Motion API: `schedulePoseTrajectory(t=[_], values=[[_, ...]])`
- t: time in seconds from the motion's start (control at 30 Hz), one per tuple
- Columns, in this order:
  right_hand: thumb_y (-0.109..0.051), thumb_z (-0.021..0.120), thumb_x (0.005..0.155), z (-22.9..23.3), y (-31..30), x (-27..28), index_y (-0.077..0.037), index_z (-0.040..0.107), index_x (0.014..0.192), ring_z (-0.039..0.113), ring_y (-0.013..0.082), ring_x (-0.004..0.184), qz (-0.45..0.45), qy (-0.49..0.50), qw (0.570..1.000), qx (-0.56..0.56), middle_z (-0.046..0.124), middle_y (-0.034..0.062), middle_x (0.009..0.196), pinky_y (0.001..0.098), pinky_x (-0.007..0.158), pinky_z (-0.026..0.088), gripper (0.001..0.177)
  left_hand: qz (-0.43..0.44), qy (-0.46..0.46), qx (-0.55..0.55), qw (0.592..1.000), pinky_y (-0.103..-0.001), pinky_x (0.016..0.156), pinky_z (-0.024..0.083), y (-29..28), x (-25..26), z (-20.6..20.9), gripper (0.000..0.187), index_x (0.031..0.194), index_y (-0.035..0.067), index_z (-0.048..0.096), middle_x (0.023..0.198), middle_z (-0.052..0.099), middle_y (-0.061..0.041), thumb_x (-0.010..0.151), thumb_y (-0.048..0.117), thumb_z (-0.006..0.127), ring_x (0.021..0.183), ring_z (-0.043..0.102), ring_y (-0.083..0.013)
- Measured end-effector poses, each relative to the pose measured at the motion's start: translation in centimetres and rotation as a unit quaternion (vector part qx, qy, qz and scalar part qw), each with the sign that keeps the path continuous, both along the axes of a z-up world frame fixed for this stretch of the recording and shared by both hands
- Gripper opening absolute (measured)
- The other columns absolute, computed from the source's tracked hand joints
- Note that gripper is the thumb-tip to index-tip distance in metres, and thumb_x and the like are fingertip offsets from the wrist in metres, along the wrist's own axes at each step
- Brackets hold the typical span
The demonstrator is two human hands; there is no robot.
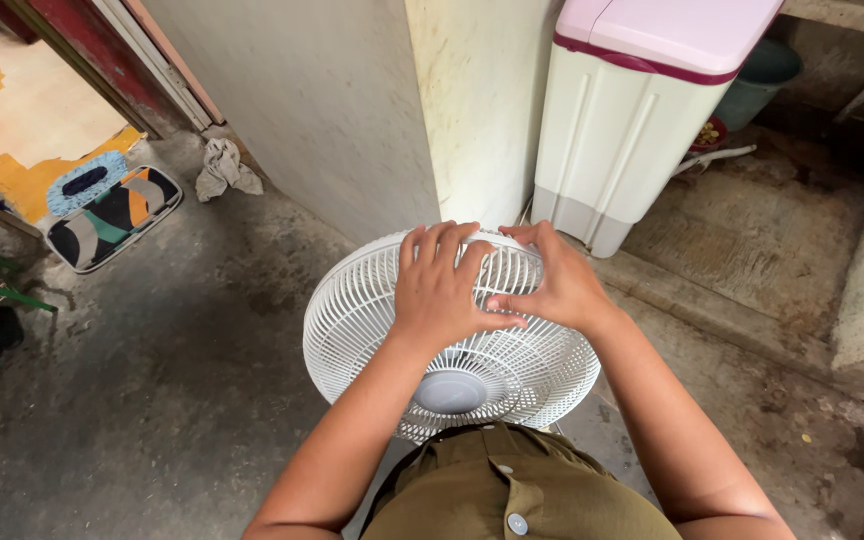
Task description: The person assembles a standing fan by hand. They attach the fan blades to the motor hub, secure the center cap, and then attach the front protective cage to the fan head.
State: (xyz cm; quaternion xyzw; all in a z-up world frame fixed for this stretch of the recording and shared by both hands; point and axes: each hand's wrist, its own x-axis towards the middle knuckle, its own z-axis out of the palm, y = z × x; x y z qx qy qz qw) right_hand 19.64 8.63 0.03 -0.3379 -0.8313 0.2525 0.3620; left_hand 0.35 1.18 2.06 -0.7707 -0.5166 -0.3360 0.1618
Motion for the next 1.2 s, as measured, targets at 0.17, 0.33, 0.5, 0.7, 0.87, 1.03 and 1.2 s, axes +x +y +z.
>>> schedulePoseTrajectory(t=[0.17, 0.33, 0.5, 0.7, 0.87, 1.03, 1.2], values=[[-0.05, 0.094, 0.057, 0.1, -0.1, 0.3, 0.0, 0.05, 0.12, 0.064, 0.0363, 0.119, -0.006, -0.023, 0.999, -0.024, 0.067, 0.0172, 0.129, 0.0444, 0.097, 0.05, 0.092, -0.048, 0.0, 0.053, 0.997, -0.058, 0.115, 0.033, -0.1, 0.1, -1.0, 0.085, 0.123, 0.015, 0.062, 0.137, 0.055, -0.005, 0.062, 0.07, 0.086, 0.132, 0.05, -0.0305], [-0.052, 0.092, 0.06, -0.2, 0.0, 1.1, 0.001, 0.047, 0.132, 0.062, 0.0362, 0.126, 0.009, -0.022, 0.999, -0.038, 0.062, 0.0178, 0.136, 0.0442, 0.103, 0.049, 0.101, -0.026, -0.014, 0.088, 0.996, -0.06, 0.121, 0.032, -2.6, -1.8, -1.8, 0.081, 0.136, 0.022, 0.056, 0.145, 0.049, -0.003, 0.077, 0.069, 0.086, 0.141, 0.043, -0.0303], [-0.061, 0.08, 0.068, -0.9, 0.8, 1.7, -0.004, 0.044, 0.153, 0.055, 0.0362, 0.135, 0.029, -0.049, 0.997, -0.048, 0.06, 0.0176, 0.144, 0.0469, 0.112, 0.042, 0.108, 0.096, 0.005, 0.046, 0.994, -0.071, 0.114, 0.022, -4.8, -3.2, -2.7, 0.114, 0.148, 0.017, 0.047, 0.151, 0.042, -0.015, 0.061, 0.084, 0.076, 0.144, 0.033, -0.0411], [-0.074, 0.068, 0.075, -1.0, 1.2, 1.9, -0.013, 0.052, 0.152, 0.054, 0.0354, 0.138, 0.048, -0.072, 0.995, -0.052, 0.058, 0.0154, 0.149, 0.047, 0.114, 0.043, 0.099, 0.086, 0.001, 0.076, 0.993, -0.062, 0.116, 0.028, -4.5, -3.3, -4.2, 0.112, 0.15, 0.016, 0.048, 0.15, 0.047, -0.01, 0.067, 0.085, 0.077, 0.141, 0.04, -0.0356], [-0.07, 0.081, 0.059, -0.2, 0.7, 1.5, -0.009, 0.051, 0.147, 0.053, 0.0383, 0.133, 0.033, -0.101, 0.994, -0.019, 0.058, 0.0175, 0.142, 0.0496, 0.107, 0.043, 0.111, 0.067, -0.002, 0.114, 0.991, -0.056, 0.114, 0.035, -4.0, -3.3, -4.7, 0.104, 0.146, 0.018, 0.052, 0.143, 0.051, -0.008, 0.071, 0.085, 0.078, 0.132, 0.048, -0.0313], [-0.066, 0.086, 0.055, 0.4, 0.9, 1.5, -0.008, 0.053, 0.144, 0.059, 0.036, 0.126, 0.038, -0.089, 0.995, -0.034, 0.062, 0.0155, 0.132, 0.0472, 0.104, 0.048, 0.111, 0.082, -0.005, 0.111, 0.99, -0.057, 0.113, 0.036, -3.7, -3.1, -4.0, 0.107, 0.15, 0.022, 0.051, 0.144, 0.051, -0.008, 0.069, 0.087, 0.078, 0.139, 0.045, -0.0355], [-0.062, 0.087, 0.057, 0.3, 0.8, 1.1, -0.007, 0.058, 0.137, 0.062, 0.0339, 0.122, 0.018, -0.089, 0.996, -0.026, 0.065, 0.0139, 0.127, 0.0457, 0.101, 0.05, 0.102, 0.14, -0.004, 0.048, 0.989, -0.068, 0.111, 0.03, -3.6, -3.2, -2.7, 0.119, 0.146, 0.024, 0.052, 0.146, 0.049, -0.015, 0.05, 0.091, 0.073, 0.138, 0.041, -0.044]])
